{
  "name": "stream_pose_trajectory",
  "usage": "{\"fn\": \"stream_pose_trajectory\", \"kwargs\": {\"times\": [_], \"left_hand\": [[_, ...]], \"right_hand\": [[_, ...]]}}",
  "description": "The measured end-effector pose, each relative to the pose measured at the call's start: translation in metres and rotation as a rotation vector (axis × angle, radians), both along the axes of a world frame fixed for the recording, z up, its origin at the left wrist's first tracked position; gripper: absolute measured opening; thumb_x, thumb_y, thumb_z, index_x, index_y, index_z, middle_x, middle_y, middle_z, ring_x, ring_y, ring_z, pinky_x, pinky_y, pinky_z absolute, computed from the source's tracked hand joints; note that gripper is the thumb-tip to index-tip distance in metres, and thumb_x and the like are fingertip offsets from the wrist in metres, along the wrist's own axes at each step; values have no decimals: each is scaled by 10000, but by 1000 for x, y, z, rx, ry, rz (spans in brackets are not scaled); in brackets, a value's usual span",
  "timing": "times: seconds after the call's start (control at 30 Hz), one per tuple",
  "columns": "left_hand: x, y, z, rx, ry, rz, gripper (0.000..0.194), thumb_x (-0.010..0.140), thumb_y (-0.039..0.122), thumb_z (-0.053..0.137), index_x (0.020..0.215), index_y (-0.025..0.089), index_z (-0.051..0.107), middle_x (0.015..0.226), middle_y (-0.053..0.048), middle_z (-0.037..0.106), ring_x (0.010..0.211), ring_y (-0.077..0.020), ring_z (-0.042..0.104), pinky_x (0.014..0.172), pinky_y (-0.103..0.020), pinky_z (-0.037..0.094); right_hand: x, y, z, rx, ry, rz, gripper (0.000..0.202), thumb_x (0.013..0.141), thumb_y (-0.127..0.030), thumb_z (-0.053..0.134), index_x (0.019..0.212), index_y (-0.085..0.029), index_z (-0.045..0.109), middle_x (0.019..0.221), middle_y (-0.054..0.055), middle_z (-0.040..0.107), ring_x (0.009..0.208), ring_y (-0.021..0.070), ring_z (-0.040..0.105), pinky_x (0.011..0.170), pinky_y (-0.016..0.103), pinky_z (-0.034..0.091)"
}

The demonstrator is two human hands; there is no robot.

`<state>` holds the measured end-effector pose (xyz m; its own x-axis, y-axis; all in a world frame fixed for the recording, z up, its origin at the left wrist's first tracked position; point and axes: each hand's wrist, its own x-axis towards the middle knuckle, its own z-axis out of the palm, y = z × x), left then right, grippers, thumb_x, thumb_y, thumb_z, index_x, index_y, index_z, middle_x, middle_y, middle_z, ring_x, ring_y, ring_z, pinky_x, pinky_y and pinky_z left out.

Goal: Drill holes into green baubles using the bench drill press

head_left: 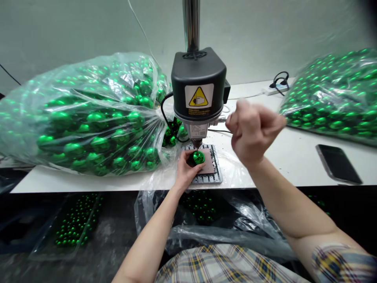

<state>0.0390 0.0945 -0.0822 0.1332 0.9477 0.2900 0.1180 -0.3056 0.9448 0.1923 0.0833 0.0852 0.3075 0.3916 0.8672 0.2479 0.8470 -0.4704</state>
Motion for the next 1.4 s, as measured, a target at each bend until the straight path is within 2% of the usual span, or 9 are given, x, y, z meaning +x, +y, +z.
{"fn": "stream_pose_trajectory", "kwargs": {"times": [0.17, 0.3, 0.43, 0.6, 0.73, 0.93, 1.1, 1.27, 1.4], "left_hand": [[-17, -39, 23, 43, 318, 137, 478, 646, 292, 858, 1026, 195, 585, 1031, -86, 647, 1014, -273, 621, 888, -415, 500], [-43, -58, 51, 65, 591, -168, 457, 617, 449, 876, 937, 229, 636, 938, -64, 659, 941, -288, 603, 791, -379, 486], [-50, -6, 59, 103, 547, 98, 189, 960, 342, 491, 976, 224, 637, 941, -83, 668, 918, -258, 612, 864, -392, 467], [-38, 88, 37, 44, 540, 336, 115, 814, 209, 591, 902, 190, 664, 970, -152, 617, 1080, -342, 596, 977, -446, 441], [-36, 114, 26, 21, 505, 307, 97, 732, 222, 672, 828, 223, 659, 919, -106, 612, 1058, -346, 619, 954, -442, 469], [-52, 79, 52, 73, 478, 364, 431, 686, 183, 733, 1104, 198, 630, 1093, -137, 640, 1125, -362, 597, 1033, -527, 425], [-68, 21, 74, -136, 8, 200, 477, 784, 366, 720, 1216, 220, 579, 1123, -92, 665, 1010, -236, 653, 935, -424, 536], [-72, -4, 74, -512, -407, -106, 396, 852, 428, 634, 1179, 210, 578, 1153, -102, 688, 1062, -243, 679, 949, -467, 570], [-61, -2, 63, -586, -514, -124, 432, 845, 518, 649, 1127, 191, 618, 1203, -123, 690, 1123, -266, 669, 972, -469, 566]], "right_hand": [[8, 31, 45, -166, 127, 207, 478, 906, -362, 661, 551, -203, 383, 441, -65, 324, 331, 45, 285, 314, 233, 227], [13, 42, 45, -215, 123, 228, 495, 901, -450, 649, 586, -214, 349, 449, -60, 320, 343, 57, 285, 329, 248, 229], [10, 38, 42, -214, 179, 223, 496, 888, -428, 675, 573, -215, 356, 443, -56, 332, 341, 61, 286, 329, 261, 214], [4, 31, 48, -204, 234, 237, 489, 867, -387, 708, 549, -214, 379, 438, -57, 344, 332, 57, 270, 310, 268, 169], [2, 30, 49, -190, 301, 266, 462, 852, -302, 725, 529, -208, 409, 433, -55, 361, 325, 60, 254, 290, 278, 128], [4, 35, 45, -166, 213, 220, 514, 865, -438, 692, 558, -215, 345, 437, -72, 323, 333, 40, 208, 296, 262, 149], [2, 33, 46, -176, 276, 235, 516, 841, -435, 721, 548, -212, 360, 435, -63, 347, 331, 44, 225, 292, 265, 134], [0, 32, 48, -186, 296, 247, 525, 828, -437, 735, 539, -209, 361, 425, -71, 332, 330, 35, 216, 287, 253, 123], [2, 34, 48, -200, 295, 242, 552, 788, -498, 750, 537, -211, 351, 427, -71, 325, 333, 38, 208, 284, 264, 115]]}}
